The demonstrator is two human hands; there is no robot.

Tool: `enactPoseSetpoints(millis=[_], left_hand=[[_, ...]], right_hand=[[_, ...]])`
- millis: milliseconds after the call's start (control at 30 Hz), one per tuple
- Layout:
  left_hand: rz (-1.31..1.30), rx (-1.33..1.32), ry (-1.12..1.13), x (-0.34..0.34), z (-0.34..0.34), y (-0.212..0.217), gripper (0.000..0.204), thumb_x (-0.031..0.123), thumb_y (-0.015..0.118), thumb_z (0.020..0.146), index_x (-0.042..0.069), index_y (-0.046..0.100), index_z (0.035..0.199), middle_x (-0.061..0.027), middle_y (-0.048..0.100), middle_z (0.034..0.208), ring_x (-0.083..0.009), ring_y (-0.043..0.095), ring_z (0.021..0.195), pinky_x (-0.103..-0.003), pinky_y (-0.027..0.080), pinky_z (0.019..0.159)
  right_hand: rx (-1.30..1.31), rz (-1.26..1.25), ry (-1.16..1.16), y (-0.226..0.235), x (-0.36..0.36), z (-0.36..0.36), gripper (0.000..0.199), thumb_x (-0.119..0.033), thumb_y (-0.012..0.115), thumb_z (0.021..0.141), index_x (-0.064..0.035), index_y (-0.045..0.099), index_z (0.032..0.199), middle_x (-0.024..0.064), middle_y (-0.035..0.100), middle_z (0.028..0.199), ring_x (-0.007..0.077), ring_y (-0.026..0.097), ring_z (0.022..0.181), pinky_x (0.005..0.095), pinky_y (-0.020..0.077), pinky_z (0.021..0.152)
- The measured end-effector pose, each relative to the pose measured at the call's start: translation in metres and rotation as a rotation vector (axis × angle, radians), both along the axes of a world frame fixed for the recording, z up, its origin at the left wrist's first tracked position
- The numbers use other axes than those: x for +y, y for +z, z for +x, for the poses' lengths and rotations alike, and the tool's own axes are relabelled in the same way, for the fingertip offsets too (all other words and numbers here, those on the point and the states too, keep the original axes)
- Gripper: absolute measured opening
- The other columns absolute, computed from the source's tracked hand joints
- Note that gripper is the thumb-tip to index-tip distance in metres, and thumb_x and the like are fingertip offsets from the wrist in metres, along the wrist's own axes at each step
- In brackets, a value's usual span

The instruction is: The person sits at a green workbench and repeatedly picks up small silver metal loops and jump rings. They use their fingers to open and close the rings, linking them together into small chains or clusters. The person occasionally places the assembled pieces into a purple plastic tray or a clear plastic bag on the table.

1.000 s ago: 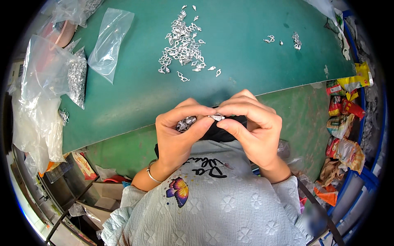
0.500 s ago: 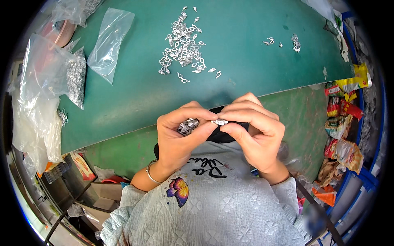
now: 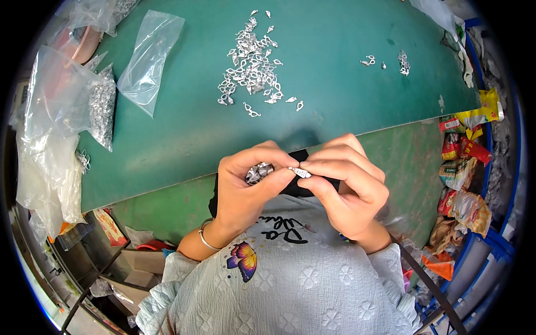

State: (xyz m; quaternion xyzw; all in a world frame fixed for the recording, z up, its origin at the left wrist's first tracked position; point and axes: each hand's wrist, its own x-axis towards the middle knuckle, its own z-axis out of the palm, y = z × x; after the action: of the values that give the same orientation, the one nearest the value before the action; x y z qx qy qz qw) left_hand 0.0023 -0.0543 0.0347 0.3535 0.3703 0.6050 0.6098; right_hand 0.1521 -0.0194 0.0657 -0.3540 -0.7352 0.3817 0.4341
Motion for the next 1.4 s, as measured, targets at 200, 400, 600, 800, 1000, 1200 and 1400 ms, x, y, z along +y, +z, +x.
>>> enactPoseSetpoints(millis=[200,400,600,800,1000,1200,1400], left_hand=[[0.032,-0.015,0.012,0.004,0.001,-0.001,0.012,-0.005,0.061,0.076,0.000,0.064,0.087,0.0002,0.051,0.067,-0.0039,0.044,0.062,-0.019,0.035,0.055],[0.027,-0.022,0.025,0.011,-0.001,-0.006,0.011,-0.005,0.061,0.076,0.000,0.063,0.086,0.0003,0.051,0.067,-0.0038,0.044,0.062,-0.019,0.035,0.054],[0.021,0.009,0.051,0.021,-0.004,-0.011,0.011,-0.005,0.061,0.076,0.000,0.063,0.086,0.0015,0.052,0.067,-0.0035,0.045,0.061,-0.019,0.036,0.055],[-0.418,-0.184,0.148,0.035,-0.008,-0.015,0.012,-0.001,0.059,0.081,0.001,0.064,0.091,0.0049,0.051,0.068,0.0005,0.038,0.055,-0.015,0.030,0.048],[-0.435,-0.305,0.182,0.047,-0.017,-0.020,0.015,0.005,0.057,0.085,-0.001,0.061,0.098,0.0067,0.045,0.065,0.0010,0.030,0.050,-0.017,0.020,0.042],[-0.432,-0.315,0.184,0.054,-0.020,-0.024,0.015,0.006,0.057,0.086,-0.001,0.060,0.098,0.0069,0.044,0.064,0.0012,0.030,0.050,-0.017,0.019,0.042],[-0.435,-0.217,0.175,0.048,-0.017,-0.022,0.014,0.005,0.056,0.086,-0.001,0.060,0.097,0.0064,0.043,0.063,0.0005,0.030,0.049,-0.018,0.020,0.042]], right_hand=[[-0.027,0.013,-0.023,0.000,0.003,-0.001,0.018,0.004,0.070,0.064,0.0048,0.062,0.080,0.0130,0.063,0.078,0.0225,0.055,0.070,0.0305,0.0417,0.062],[-0.035,0.015,-0.015,-0.005,0.010,-0.004,0.017,0.003,0.070,0.064,0.0048,0.062,0.080,0.0130,0.063,0.078,0.0223,0.054,0.070,0.0304,0.0413,0.062],[-0.066,-0.005,-0.033,-0.009,0.021,-0.009,0.017,0.003,0.069,0.065,0.0044,0.063,0.080,0.0127,0.063,0.078,0.0225,0.054,0.070,0.0303,0.0415,0.063],[-0.384,0.155,-0.333,-0.041,0.070,0.003,0.011,0.004,0.067,0.067,0.0021,0.063,0.077,0.0097,0.063,0.078,0.0207,0.056,0.075,0.0299,0.0433,0.070],[-0.717,0.323,-0.645,-0.078,0.130,0.051,0.012,-0.005,0.069,0.071,-0.0036,0.065,0.081,0.0071,0.061,0.082,0.0222,0.054,0.080,0.0312,0.0409,0.076],[-0.626,0.218,-0.217,-0.050,0.094,0.018,0.026,-0.007,0.069,0.064,-0.0072,0.064,0.090,0.0061,0.057,0.093,0.0237,0.050,0.087,0.0329,0.0368,0.077],[-0.609,0.132,-0.003,-0.061,0.082,0.004,0.020,-0.007,0.070,0.062,-0.0053,0.063,0.081,0.0037,0.057,0.091,0.0229,0.049,0.084,0.0328,0.0347,0.072]])
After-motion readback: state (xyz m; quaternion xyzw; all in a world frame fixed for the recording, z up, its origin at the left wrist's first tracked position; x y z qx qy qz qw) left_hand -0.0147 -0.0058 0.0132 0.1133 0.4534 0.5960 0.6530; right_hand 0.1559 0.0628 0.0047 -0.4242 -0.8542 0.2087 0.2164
